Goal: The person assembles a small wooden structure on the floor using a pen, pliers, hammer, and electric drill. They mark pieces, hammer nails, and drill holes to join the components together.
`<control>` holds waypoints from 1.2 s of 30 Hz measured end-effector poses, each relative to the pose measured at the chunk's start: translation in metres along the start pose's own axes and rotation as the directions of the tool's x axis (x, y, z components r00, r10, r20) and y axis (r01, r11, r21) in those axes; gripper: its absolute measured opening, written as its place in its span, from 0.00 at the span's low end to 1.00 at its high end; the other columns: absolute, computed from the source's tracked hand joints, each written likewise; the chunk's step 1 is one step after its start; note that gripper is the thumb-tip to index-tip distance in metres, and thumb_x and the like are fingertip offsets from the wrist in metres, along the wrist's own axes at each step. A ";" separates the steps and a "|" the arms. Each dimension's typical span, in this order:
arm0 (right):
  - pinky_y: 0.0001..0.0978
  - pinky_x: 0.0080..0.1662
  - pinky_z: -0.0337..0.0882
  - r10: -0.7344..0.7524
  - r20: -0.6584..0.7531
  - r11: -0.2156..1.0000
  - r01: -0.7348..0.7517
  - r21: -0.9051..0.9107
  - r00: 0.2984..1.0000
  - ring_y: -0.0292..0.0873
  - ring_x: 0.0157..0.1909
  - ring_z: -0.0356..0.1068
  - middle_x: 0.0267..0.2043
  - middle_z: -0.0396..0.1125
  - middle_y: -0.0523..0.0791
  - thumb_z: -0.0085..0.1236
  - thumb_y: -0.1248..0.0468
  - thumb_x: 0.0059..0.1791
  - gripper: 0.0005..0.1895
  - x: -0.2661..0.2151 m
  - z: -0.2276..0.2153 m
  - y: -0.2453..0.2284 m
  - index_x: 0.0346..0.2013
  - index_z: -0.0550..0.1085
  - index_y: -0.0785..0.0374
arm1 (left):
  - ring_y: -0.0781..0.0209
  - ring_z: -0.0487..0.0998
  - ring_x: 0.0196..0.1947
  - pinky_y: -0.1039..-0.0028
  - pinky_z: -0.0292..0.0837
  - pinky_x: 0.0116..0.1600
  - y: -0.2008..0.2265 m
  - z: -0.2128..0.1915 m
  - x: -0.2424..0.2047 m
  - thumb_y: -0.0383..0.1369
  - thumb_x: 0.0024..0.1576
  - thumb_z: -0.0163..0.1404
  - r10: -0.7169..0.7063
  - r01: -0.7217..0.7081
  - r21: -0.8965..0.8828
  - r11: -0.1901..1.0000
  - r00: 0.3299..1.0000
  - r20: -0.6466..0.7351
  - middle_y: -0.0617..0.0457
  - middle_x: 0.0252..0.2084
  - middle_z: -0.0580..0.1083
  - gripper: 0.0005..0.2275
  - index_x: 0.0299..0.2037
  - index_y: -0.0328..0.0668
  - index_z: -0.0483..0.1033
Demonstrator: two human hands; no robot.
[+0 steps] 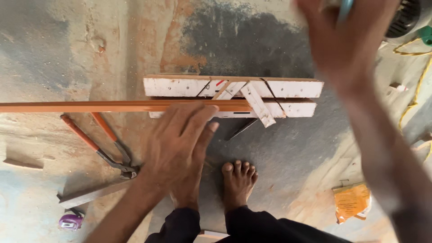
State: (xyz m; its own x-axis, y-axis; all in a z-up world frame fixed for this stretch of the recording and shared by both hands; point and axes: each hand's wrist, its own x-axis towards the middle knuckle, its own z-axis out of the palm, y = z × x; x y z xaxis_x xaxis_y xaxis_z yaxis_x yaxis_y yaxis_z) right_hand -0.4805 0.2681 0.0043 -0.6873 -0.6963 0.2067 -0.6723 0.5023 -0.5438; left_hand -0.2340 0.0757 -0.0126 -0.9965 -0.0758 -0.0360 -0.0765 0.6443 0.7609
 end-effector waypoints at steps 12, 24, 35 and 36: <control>0.24 0.31 0.72 0.437 -0.018 0.853 -0.408 0.326 0.899 0.35 0.34 0.75 0.37 0.74 0.46 0.75 0.63 0.43 0.13 -0.206 0.020 -0.121 0.37 0.80 0.63 | 0.53 0.80 0.45 0.65 0.75 0.49 0.054 0.028 -0.012 0.33 0.57 0.60 0.016 0.039 -0.320 0.947 0.986 0.168 0.48 0.42 0.78 0.14 0.51 0.40 0.78; 0.23 0.28 0.68 0.374 0.153 0.792 -0.401 0.460 0.915 0.35 0.31 0.73 0.36 0.75 0.46 0.73 0.61 0.41 0.16 -0.199 0.033 -0.079 0.40 0.81 0.63 | 0.65 0.84 0.39 0.76 0.84 0.44 0.034 0.032 -0.002 0.28 0.57 0.58 -0.249 0.370 -0.505 0.779 0.923 0.293 0.51 0.42 0.81 0.07 0.44 0.39 0.81; 0.19 0.30 0.70 0.493 0.083 0.777 -0.481 0.407 0.866 0.33 0.33 0.71 0.39 0.70 0.46 0.68 0.67 0.49 0.12 -0.191 0.064 -0.056 0.46 0.81 0.62 | 0.56 0.75 0.51 0.63 0.66 0.60 0.008 0.043 0.030 0.36 0.59 0.60 0.048 -0.049 -0.017 0.999 0.998 -0.044 0.54 0.46 0.78 0.11 0.49 0.44 0.81; 0.20 0.33 0.72 0.494 0.086 0.768 -0.480 0.424 0.865 0.33 0.35 0.72 0.40 0.69 0.45 0.67 0.68 0.50 0.12 -0.190 0.065 -0.056 0.48 0.80 0.62 | 0.56 0.74 0.52 0.62 0.63 0.61 0.004 0.044 0.032 0.37 0.59 0.61 0.059 -0.059 -0.010 0.998 0.998 -0.020 0.53 0.46 0.77 0.13 0.51 0.43 0.81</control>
State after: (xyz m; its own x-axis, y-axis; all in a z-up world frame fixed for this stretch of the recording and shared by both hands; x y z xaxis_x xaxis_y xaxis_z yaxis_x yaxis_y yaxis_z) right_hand -0.2950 0.3388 -0.0577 -0.9032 -0.3984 -0.1597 -0.0693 0.5026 -0.8617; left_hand -0.2676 0.1098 -0.0391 -0.9983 -0.0532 0.0222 -0.0170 0.6398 0.7684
